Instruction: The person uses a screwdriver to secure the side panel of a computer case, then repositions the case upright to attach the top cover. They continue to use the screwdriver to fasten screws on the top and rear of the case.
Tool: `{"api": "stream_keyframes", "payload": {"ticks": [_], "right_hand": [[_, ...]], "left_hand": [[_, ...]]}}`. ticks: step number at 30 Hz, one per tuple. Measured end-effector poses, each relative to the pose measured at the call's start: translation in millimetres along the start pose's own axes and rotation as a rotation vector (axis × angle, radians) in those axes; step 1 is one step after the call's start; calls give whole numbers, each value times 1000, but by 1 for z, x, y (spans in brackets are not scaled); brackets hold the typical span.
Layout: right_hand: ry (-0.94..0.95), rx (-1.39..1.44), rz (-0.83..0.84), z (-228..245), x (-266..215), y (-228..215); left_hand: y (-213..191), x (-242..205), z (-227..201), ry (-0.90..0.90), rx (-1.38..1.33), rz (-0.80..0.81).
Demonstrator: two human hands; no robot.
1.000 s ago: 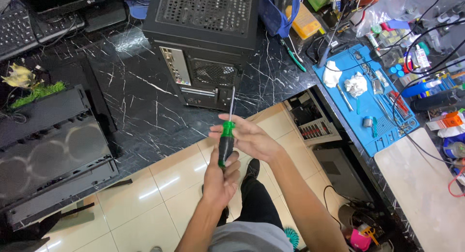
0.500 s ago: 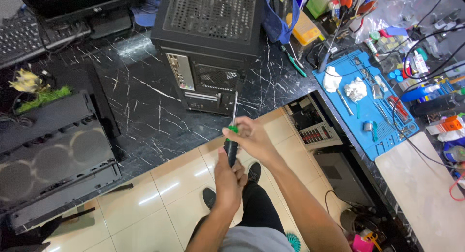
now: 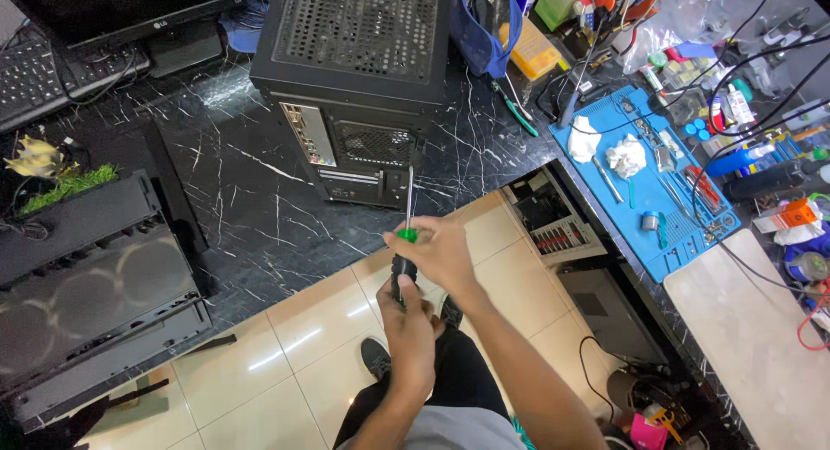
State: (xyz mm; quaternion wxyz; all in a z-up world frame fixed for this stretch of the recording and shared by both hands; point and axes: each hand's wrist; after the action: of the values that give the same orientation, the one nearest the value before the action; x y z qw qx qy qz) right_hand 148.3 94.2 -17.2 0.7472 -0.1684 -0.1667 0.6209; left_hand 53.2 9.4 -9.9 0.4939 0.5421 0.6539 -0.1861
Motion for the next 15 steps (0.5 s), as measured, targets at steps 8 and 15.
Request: {"api": "stream_keyframes", "payload": {"ticks": [8,15], "right_hand": [[7,622,470,-9,-7,-34],[156,341,218,6,-2,-18]], "left_hand": [[-22,70,12,-639,-381,379],[-9,2,-24,-211,-56,64]]}}
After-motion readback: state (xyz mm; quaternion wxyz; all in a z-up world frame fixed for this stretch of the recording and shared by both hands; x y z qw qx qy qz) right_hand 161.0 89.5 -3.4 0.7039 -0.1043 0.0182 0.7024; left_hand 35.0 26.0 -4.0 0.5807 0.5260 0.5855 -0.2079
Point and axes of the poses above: each hand's wrist, its own x-axis towards the middle knuckle, its own y-axis out of the palm, z = x × y, and after that the axes turned 15 degrees about -y, right-handed
